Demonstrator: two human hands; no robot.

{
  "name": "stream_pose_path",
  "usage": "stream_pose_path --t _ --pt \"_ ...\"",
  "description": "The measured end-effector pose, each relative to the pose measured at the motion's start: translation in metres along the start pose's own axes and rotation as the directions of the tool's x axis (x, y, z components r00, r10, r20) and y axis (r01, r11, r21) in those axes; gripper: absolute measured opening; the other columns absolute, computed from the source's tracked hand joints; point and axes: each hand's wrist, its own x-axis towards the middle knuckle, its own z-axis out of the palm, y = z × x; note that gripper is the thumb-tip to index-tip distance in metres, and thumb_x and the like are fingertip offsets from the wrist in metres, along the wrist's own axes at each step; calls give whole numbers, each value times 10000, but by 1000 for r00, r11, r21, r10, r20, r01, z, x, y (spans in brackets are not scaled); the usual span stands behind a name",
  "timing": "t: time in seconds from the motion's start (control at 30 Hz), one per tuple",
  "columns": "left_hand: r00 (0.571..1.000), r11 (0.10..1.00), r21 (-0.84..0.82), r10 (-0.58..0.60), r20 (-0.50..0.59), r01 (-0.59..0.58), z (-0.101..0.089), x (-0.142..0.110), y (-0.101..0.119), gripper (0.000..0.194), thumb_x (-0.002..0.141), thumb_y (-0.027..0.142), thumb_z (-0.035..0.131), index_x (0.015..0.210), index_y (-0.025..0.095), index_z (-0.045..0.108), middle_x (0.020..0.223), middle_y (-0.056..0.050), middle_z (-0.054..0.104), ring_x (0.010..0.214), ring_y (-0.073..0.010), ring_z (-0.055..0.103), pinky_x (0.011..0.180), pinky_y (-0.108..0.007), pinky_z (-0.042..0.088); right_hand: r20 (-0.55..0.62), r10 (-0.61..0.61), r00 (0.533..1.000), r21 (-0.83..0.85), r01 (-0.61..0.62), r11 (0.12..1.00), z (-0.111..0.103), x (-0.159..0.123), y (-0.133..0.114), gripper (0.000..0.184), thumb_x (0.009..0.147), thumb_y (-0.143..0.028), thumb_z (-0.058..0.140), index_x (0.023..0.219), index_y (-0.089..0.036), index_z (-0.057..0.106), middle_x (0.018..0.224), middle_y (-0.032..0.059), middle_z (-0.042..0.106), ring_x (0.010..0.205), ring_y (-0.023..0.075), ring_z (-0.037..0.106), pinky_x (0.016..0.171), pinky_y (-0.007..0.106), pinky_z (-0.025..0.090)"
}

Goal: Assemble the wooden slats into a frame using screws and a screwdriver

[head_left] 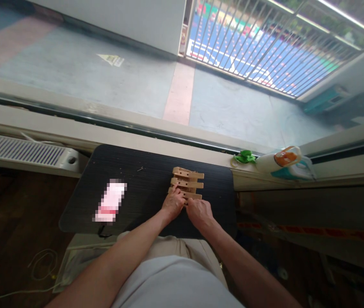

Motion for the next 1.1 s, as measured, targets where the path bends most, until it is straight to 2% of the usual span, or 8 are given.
stream_pose_path --t 0.17,0.3,0.47,0.73,0.9,1.0,1.1 --pt "1000 1000 -7 1 8 -1 0 0 -1 204 798 179 501 744 184 698 764 -58 648 886 -198 489 1078 -432 173 5 27 1000 5 -27 1000 -2 -5 -3 232 854 -210 422 839 -151 646 826 109 689 791 194 649 674 267 460" --pt "1000 1000 -3 7 2 -7 0 1 -1 195 799 185 503 764 174 695 769 -60 648 892 -202 488 1069 -451 174 -7 -7 1000 -30 7 1000 -12 -7 -3 235 842 -137 410 926 -184 624 872 92 684 801 206 649 659 290 465" --pt "1000 1000 2 8 14 -8 -2 1 0 223 807 168 487 727 184 695 769 -58 646 888 -201 494 1071 -451 168 49 -44 998 -42 46 998 -13 -7 -4 309 832 -64 365 868 -146 661 853 114 689 799 212 651 658 294 469" --pt "1000 1000 13 4 28 -5 -1 1 -1 229 805 183 494 704 198 699 749 -58 645 879 -221 493 1066 -522 144 68 30 997 -4 -30 1000 -1 -10 -7 273 844 -215 423 804 -138 682 821 133 692 824 224 649 673 281 467" --pt "1000 1000 3 12 10 -12 -1 1 -1 179 790 201 528 745 193 701 753 -49 642 887 -209 497 1082 -504 126 32 16 999 -35 -15 999 -8 -12 -6 271 857 -125 376 916 -163 638 843 112 690 798 211 654 662 286 467" --pt "1000 1000 4 4 12 -4 -2 1 0 197 798 191 518 725 189 701 757 -48 647 883 -204 501 1082 -486 140 24 -12 1000 -47 13 999 -10 -10 -5 313 855 -78 346 884 -151 649 847 131 687 806 203 653 666 281 466" --pt "1000 1000 -5 -7 17 7 -4 1 1 211 801 176 508 717 193 701 758 -42 652 884 -199 503 1082 -464 157 67 16 998 -40 -14 999 -7 -8 -2 303 843 -79 372 839 -135 669 822 137 690 795 201 655 671 277 467"
